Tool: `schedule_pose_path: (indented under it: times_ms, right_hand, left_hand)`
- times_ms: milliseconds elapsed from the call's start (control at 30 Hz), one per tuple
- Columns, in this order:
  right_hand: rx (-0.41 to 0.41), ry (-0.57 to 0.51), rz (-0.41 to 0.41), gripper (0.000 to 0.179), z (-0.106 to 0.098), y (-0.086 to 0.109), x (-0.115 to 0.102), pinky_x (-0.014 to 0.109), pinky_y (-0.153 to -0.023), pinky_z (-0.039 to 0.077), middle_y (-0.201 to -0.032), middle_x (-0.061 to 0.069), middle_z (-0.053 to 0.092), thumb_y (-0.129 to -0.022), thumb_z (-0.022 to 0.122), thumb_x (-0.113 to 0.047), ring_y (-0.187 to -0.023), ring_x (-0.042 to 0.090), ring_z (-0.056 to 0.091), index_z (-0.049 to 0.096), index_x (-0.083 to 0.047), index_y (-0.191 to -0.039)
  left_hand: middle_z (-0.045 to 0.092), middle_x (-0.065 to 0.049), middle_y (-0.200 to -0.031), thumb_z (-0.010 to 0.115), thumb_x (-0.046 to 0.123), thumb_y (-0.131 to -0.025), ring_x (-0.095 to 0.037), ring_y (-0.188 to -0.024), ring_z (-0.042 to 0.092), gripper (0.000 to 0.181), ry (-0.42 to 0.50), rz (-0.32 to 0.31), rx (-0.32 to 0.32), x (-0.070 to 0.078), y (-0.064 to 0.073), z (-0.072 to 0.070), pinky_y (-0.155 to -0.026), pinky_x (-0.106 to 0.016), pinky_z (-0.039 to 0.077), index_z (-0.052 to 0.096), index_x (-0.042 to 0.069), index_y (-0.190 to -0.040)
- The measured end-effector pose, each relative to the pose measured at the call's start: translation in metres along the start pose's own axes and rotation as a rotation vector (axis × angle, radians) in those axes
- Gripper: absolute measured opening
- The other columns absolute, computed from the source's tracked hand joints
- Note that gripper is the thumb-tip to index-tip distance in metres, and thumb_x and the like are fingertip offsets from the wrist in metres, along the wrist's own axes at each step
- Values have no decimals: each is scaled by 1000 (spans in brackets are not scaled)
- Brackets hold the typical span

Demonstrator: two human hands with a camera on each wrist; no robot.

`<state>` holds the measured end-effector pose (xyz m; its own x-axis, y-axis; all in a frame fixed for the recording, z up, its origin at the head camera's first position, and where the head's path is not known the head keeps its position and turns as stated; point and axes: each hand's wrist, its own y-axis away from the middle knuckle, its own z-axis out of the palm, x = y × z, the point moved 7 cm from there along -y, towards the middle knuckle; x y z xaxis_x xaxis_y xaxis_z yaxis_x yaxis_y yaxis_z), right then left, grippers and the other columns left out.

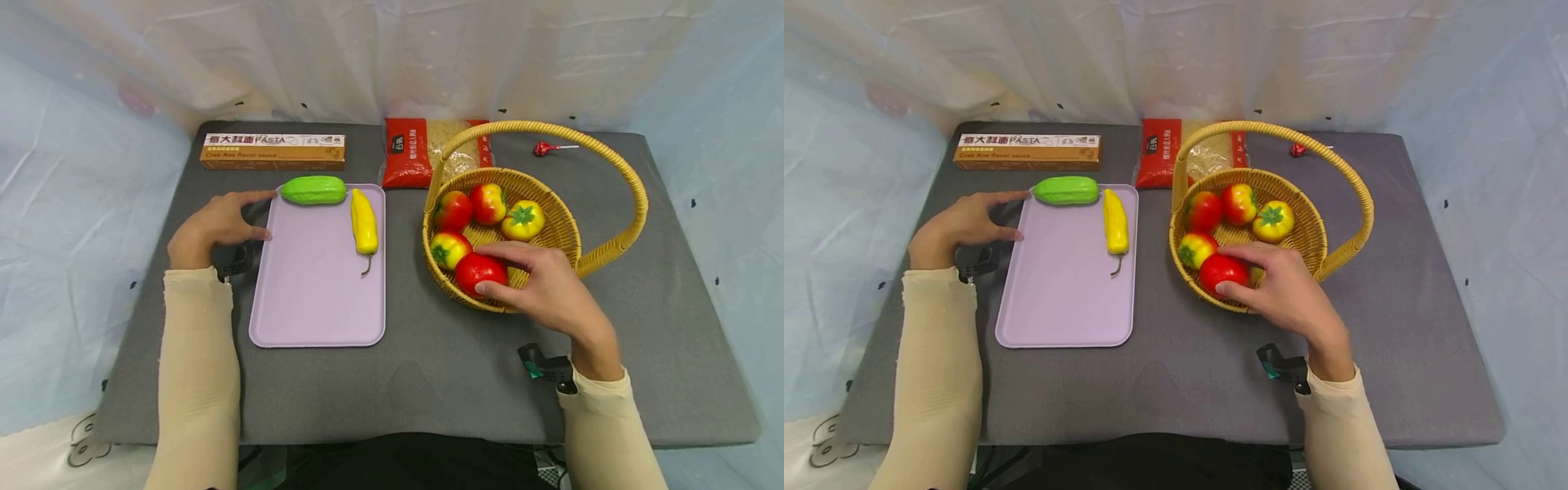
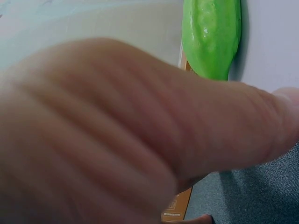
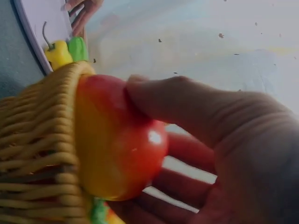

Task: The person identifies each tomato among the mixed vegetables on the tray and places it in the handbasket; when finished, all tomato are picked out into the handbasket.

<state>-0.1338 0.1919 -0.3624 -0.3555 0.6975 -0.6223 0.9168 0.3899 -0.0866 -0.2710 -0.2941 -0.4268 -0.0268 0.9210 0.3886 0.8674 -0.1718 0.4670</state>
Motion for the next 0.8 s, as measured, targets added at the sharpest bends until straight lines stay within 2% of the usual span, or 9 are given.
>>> schedule_pose_path:
  times_ms: [100,267,367,467,667,733,800]
  right_hand:
    - [7,-34,-3,52,5,-1,2,34,-96,61,-138,-3,76,-91,92,-27,-121,16,68,76,-27,-140]
    - [-54,12,-20,56,13,0,3,50,-98,63,-136,1,77,-89,93,-21,-118,22,70,74,-21,-142]
    - [-47,35,-40,56,13,-1,1,53,-102,61,-137,3,76,-90,92,-21,-122,24,71,73,-17,-142]
    - [44,31,-79,52,6,-4,-4,49,-106,60,-135,2,78,-91,91,-21,-123,24,73,75,-16,-140]
    - [271,9,-121,45,-17,-13,-13,19,-114,49,-133,4,79,-91,89,-15,-126,26,74,79,-15,-135]
    - [336,9,-144,45,-25,-17,-18,20,-116,48,-134,5,79,-91,88,-15,-128,28,73,79,-12,-135]
    - [405,18,-165,46,-34,-21,-24,28,-118,51,-136,7,78,-90,87,-17,-129,30,72,79,-11,-135]
  left_hand:
    - [29,-34,-175,84,30,-97,-64,-158,26,93,-4,4,2,0,-1,-1,-119,-86,27,32,26,-174]
    - [27,-33,-176,83,30,-98,-64,-158,24,93,2,-12,-9,-1,-1,0,-119,-87,27,31,27,-175]
    - [27,-32,-176,83,30,-98,-63,-159,24,93,4,-11,-6,-2,-1,0,-120,-87,26,31,27,-175]
    - [27,-33,-176,83,29,-98,-63,-159,24,93,2,-10,-2,-3,-1,0,-120,-86,26,31,26,-174]
    - [28,-34,-175,79,33,-100,-64,-158,25,89,-3,-11,-9,-8,3,0,-119,-87,26,30,24,-175]
    - [28,-33,-175,76,37,-103,-63,-158,25,86,-4,-19,1,-6,9,-2,-119,-87,26,30,24,-175]
    - [30,-32,-175,71,40,-105,-62,-158,27,82,-9,-9,37,0,18,-9,-119,-87,27,30,23,-175]
